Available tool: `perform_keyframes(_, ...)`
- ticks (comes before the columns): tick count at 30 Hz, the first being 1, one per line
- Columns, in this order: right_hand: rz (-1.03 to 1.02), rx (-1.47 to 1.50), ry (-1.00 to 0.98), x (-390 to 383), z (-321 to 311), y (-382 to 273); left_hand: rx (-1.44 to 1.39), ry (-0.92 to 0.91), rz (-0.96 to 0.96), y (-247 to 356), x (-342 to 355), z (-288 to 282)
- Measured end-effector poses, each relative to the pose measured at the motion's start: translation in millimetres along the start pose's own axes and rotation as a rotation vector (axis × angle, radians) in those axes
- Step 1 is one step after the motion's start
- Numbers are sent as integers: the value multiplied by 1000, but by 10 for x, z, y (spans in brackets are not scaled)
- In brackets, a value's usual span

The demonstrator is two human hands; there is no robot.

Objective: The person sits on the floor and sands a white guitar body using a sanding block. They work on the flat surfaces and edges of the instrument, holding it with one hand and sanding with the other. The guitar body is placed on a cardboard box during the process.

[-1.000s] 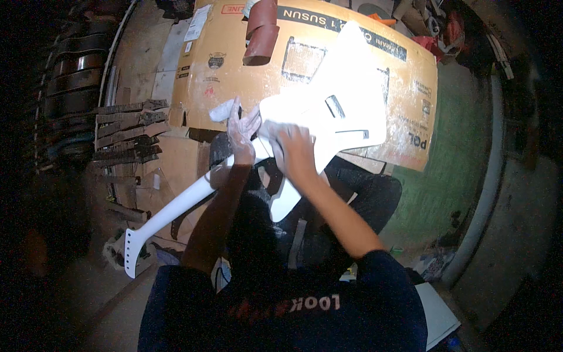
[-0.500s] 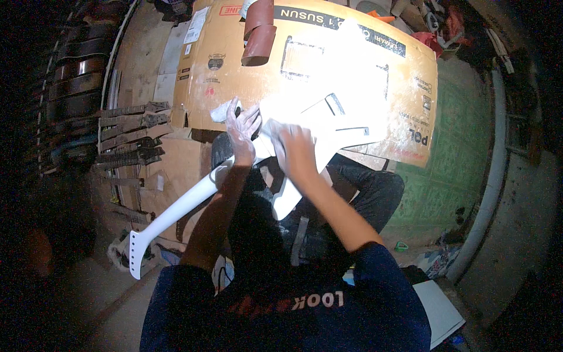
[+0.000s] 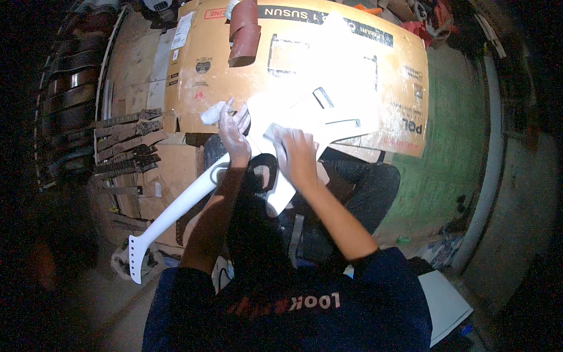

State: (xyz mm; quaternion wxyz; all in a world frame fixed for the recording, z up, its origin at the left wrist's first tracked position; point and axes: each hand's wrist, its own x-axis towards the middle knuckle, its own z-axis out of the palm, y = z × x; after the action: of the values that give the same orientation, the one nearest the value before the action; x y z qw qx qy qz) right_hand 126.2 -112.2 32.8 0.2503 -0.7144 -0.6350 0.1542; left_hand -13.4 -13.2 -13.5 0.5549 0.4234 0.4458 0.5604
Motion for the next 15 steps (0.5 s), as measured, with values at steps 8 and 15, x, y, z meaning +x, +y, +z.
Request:
perform_keyframes(8,-15,-80,-31,-283,-106,-4,10,-30,-17,-72,3,-68)
perform_keyframes(15,134,1,56,434,21,125,-31,-21,-45,-1,-23,19)
